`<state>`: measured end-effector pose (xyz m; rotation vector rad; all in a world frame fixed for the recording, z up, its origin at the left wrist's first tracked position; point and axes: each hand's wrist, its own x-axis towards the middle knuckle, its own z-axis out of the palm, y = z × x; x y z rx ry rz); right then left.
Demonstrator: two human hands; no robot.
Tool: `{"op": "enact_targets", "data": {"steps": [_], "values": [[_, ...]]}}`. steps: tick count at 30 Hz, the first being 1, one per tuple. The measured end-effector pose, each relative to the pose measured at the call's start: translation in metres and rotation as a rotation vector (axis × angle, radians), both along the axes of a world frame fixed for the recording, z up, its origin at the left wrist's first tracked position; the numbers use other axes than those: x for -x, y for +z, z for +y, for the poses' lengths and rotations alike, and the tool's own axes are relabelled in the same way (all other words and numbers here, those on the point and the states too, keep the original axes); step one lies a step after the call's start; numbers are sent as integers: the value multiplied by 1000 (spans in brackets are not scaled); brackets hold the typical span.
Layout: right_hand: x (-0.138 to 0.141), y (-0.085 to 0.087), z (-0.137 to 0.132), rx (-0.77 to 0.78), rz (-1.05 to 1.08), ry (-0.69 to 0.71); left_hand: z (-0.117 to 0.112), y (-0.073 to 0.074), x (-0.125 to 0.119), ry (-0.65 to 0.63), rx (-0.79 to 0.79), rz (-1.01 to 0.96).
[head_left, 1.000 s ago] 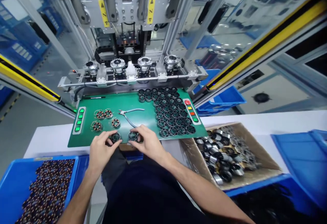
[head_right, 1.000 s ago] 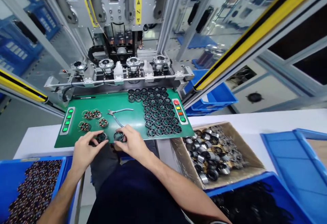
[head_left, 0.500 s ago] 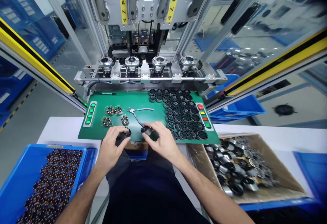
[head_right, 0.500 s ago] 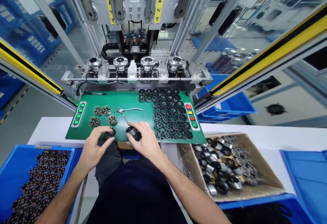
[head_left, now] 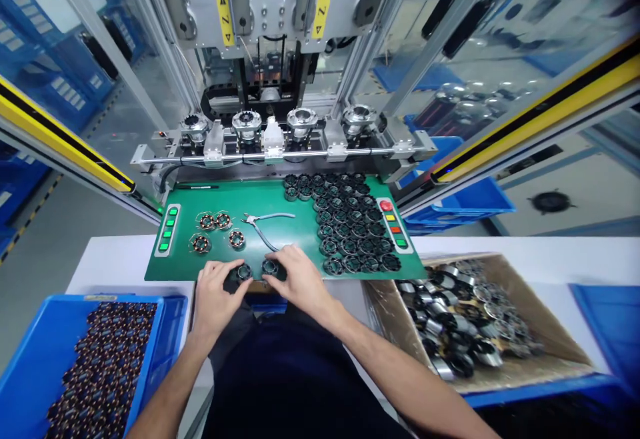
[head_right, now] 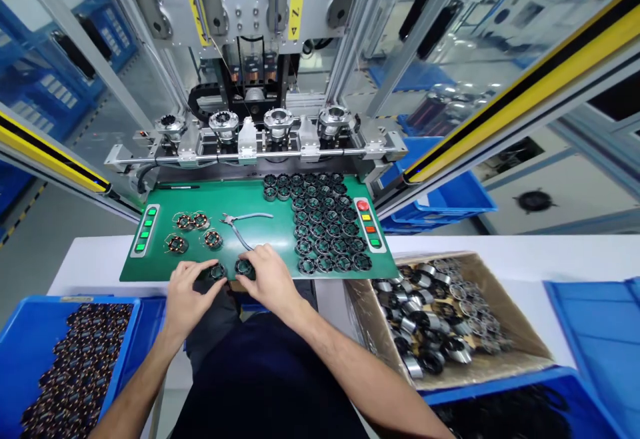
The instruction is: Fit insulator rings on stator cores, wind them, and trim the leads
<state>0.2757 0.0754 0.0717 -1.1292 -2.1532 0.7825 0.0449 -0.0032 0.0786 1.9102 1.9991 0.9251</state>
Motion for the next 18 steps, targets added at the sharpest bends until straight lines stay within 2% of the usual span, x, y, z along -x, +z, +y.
{"op": "enact_targets", "data": {"steps": [2, 4, 7, 9, 11, 13, 15, 18], "values": [[-4, 10, 7, -16, -16, 32, 4, 6, 0, -33, 3, 10], [-19, 30, 23, -52, -16, 57, 17, 23, 0, -66, -10, 1], [-59, 80, 74, -137, 6, 33, 60, 70, -2, -108, -68, -51], [-90, 119, 128, -211, 5, -36, 107, 110, -10, -155, -107, -81], [-119, 154, 191, -318, -96, -140, 165, 150, -24, -228, -130, -92], [-141, 178, 253, -353, -216, -259, 230, 179, -45, -280, -169, -57], [-155, 189, 305, -360, -346, -325, 293, 194, -69, -306, -163, 13], [-165, 184, 355, -321, -474, -328, 371, 193, -101, -277, -70, 98]]}}
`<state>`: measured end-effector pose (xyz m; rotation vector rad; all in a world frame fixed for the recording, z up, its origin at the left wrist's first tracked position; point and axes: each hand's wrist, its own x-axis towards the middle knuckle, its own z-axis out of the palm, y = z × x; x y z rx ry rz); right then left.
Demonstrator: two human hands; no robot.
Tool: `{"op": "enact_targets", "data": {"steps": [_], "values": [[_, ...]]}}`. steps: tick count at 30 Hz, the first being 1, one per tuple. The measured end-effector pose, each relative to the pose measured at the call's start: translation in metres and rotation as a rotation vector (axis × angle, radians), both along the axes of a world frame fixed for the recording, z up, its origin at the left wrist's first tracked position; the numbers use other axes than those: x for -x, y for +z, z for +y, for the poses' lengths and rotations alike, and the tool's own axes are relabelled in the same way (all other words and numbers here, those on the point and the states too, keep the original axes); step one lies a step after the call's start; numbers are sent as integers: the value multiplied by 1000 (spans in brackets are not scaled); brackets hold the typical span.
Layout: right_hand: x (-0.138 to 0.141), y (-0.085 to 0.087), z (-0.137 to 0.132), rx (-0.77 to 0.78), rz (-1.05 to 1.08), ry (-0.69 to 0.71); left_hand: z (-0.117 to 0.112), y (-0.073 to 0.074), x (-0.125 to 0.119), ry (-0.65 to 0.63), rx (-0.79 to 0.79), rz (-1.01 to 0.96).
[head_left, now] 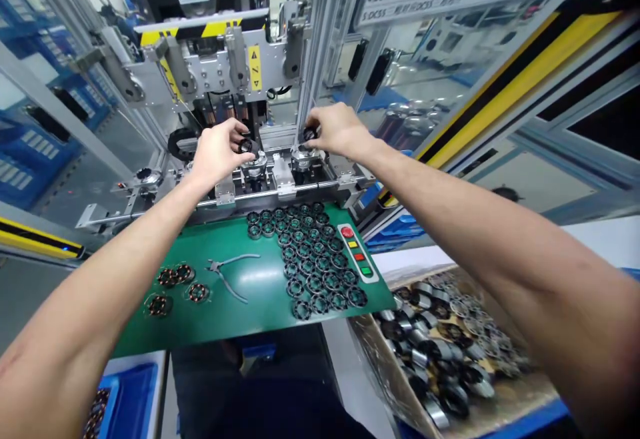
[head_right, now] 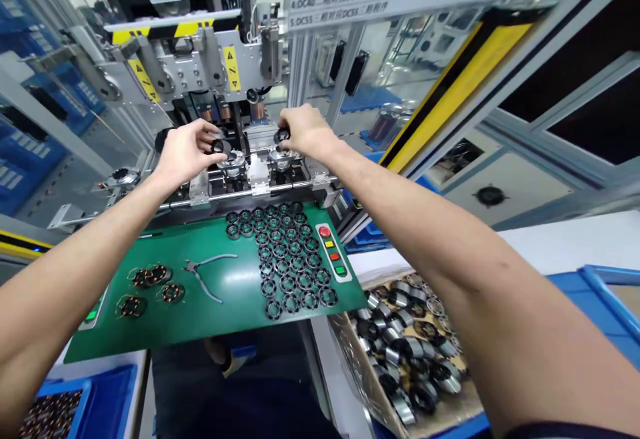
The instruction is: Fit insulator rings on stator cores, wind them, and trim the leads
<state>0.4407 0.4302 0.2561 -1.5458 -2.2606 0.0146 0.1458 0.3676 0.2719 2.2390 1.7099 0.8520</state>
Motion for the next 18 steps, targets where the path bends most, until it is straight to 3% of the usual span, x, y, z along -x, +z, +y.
{"op": "enact_targets", "data": {"steps": [2, 5, 8, 12, 18], "values": [[-3, -9, 17, 30, -21, 17, 33, -9, -12, 35, 50, 67], [-10, -20, 33, 57, -53, 61, 56, -20, -14, 51, 103, 126], [-18, -20, 48, 78, -91, 138, 62, -18, -8, -6, 147, 248], [-24, -8, 65, 122, -164, 263, 67, -4, -8, -82, 147, 479], [-20, 11, 63, 190, -215, 248, 74, 4, -17, -110, 175, 572]]}}
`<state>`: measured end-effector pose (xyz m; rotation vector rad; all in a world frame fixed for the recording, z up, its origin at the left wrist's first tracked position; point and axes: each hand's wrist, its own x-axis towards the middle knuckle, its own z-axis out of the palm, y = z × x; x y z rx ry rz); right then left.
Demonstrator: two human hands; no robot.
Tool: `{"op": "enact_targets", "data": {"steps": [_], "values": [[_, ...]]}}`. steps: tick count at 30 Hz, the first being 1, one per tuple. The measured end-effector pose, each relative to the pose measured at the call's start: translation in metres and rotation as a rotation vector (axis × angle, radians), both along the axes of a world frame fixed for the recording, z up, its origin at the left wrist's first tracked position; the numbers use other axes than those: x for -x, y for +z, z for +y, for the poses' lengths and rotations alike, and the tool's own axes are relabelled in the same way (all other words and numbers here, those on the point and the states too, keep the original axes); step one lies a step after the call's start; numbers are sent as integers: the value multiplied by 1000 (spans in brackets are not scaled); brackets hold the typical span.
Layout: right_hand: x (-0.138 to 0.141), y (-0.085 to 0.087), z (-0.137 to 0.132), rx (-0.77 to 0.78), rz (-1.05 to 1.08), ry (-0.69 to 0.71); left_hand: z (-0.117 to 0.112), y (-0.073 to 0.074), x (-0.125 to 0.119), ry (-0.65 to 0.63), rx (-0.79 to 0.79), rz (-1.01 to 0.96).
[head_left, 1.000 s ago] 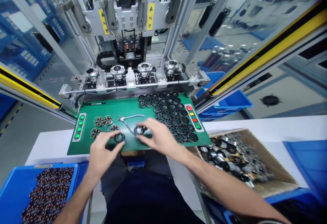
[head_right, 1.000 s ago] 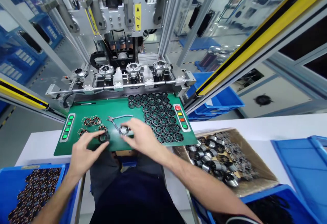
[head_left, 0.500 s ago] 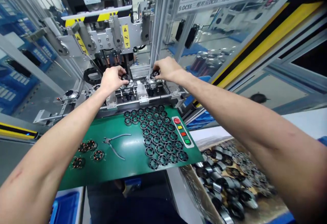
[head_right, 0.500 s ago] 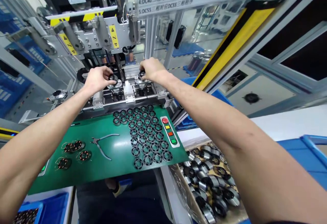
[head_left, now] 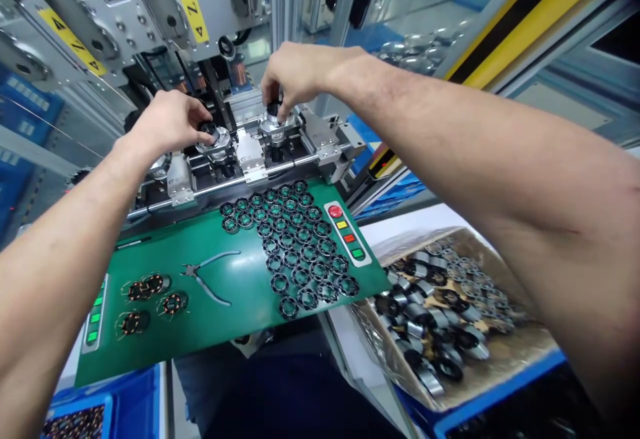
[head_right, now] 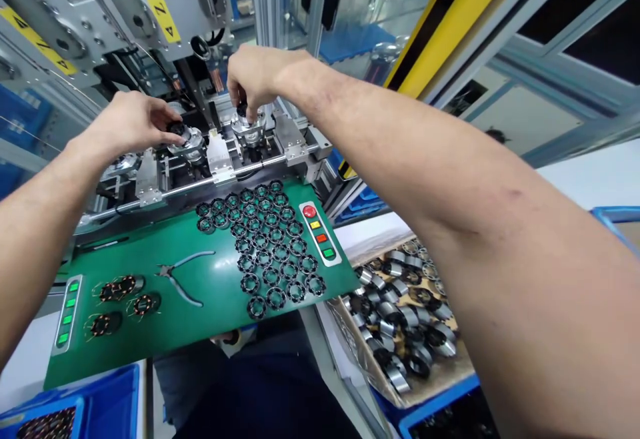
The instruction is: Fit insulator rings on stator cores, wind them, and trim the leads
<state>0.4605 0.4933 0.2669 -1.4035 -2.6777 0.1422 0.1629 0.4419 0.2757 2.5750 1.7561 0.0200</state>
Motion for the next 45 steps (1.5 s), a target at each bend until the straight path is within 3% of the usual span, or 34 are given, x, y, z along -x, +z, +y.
{"op": "enact_targets", "data": {"steps": [6, 9, 12, 14, 17, 20, 22, 24, 26, 28, 30, 33, 35, 38, 41, 43, 45], "values": [[-3, 6, 9, 30, -82, 34, 22, -2, 11, 10, 44, -49], [-7, 1, 16, 33, -58, 31, 23, -5, 17, -28, 87, -80], [-10, -28, 4, -17, 17, 30, -4, -23, 15, -47, -40, -25], [-12, -58, -15, -69, 81, 24, -30, -45, 8, -32, -136, -16], [-13, -99, -48, -114, 147, 10, -57, -80, -4, -8, -127, -72], [-12, -113, -69, -128, 165, -12, -61, -91, 1, -16, -86, -115], [-10, -110, -76, -173, 189, -20, -60, -82, 25, -43, -84, -146], [-8, -106, -79, -210, 222, -11, -66, -67, 69, -16, -179, -175], [-5, -104, -81, -215, 236, 3, -81, -53, 125, 154, -322, -152], [-3, -105, -83, -220, 249, -1, -101, -48, 177, 359, -328, -118], [-3, -106, -84, -224, 262, -7, -121, -51, 214, 413, -274, -114], [-2, -100, -85, -199, 259, 9, -135, -60, 240, 407, -182, -123], [7, -90, -83, -174, 258, 18, -132, -56, 245, 408, -146, -135], [45, -73, -83, -159, 297, 22, -121, -37, 232, 402, -139, -156], [102, -63, -89, -141, 367, 54, -131, -27, 177, 320, -229, -185], [132, -60, -96, -86, 405, 64, -164, -43, 118, 167, -284, -238], [141, -61, -109, -58, 468, 68, -216, -77, 60, -41, -289, -385]]}}
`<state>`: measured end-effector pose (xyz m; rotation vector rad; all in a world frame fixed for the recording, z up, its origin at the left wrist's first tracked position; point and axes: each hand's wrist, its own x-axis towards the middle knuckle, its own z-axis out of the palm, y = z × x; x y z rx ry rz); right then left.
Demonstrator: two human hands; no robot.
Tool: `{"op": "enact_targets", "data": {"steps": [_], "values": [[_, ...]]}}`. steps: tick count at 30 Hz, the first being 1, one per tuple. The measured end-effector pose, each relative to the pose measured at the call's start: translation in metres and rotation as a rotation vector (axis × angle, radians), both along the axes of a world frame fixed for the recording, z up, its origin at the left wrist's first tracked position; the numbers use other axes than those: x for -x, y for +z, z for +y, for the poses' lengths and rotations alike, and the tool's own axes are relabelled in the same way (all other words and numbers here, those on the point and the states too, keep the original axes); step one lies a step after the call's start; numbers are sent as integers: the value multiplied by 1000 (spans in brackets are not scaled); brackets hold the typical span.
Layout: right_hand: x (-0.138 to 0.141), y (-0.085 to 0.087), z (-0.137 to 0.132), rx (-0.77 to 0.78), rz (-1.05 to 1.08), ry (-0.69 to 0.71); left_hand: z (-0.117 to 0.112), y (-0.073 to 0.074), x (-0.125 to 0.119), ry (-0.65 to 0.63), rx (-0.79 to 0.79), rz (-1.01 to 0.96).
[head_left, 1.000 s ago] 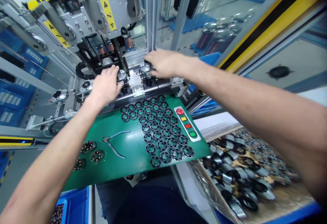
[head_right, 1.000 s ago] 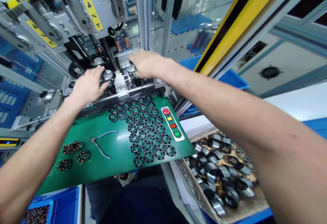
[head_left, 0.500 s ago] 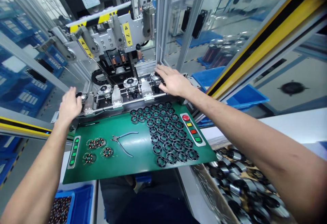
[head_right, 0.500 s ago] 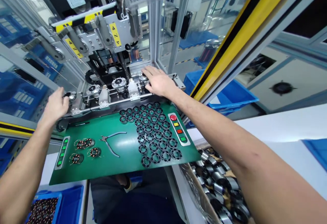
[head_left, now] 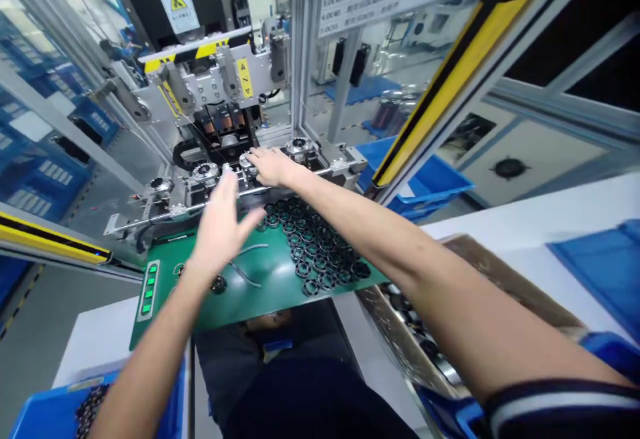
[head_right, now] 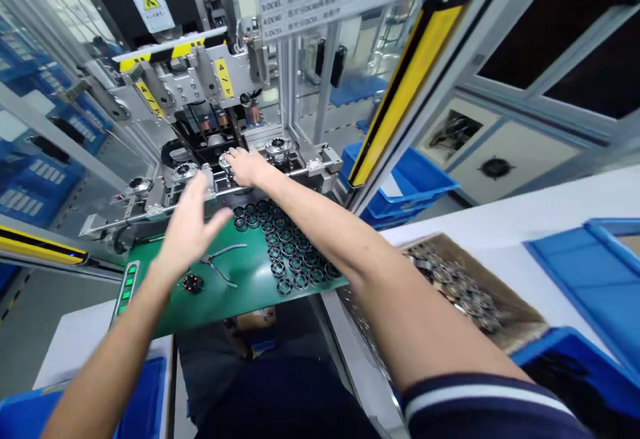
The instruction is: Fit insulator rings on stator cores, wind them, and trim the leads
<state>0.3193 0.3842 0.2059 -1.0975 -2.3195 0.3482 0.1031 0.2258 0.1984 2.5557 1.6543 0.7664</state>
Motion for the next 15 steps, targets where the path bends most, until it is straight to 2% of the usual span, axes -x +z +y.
{"op": "enact_targets", "data": {"steps": [2, 4, 5, 7, 8, 10, 12, 15], "values": [[-14, -5, -26, 3, 92, 7, -59, -46, -46, -96, 66, -69], [-47, -15, -66, 9, 205, -7, -107, -95, -75, -61, 160, -133], [-68, -23, -90, 24, 267, -33, -124, -117, -85, -41, 205, -148], [-113, -45, -141, 83, 397, -139, -142, -151, -96, 9, 275, -164], [-133, -58, -166, 126, 463, -206, -145, -163, -100, 30, 297, -172], [-164, -90, -208, 224, 588, -322, -142, -176, -104, 59, 322, -192], [-179, -121, -237, 324, 689, -382, -134, -180, -107, 64, 336, -210], [-182, -155, -256, 450, 806, -394, -125, -178, -111, 70, 331, -220]]}}
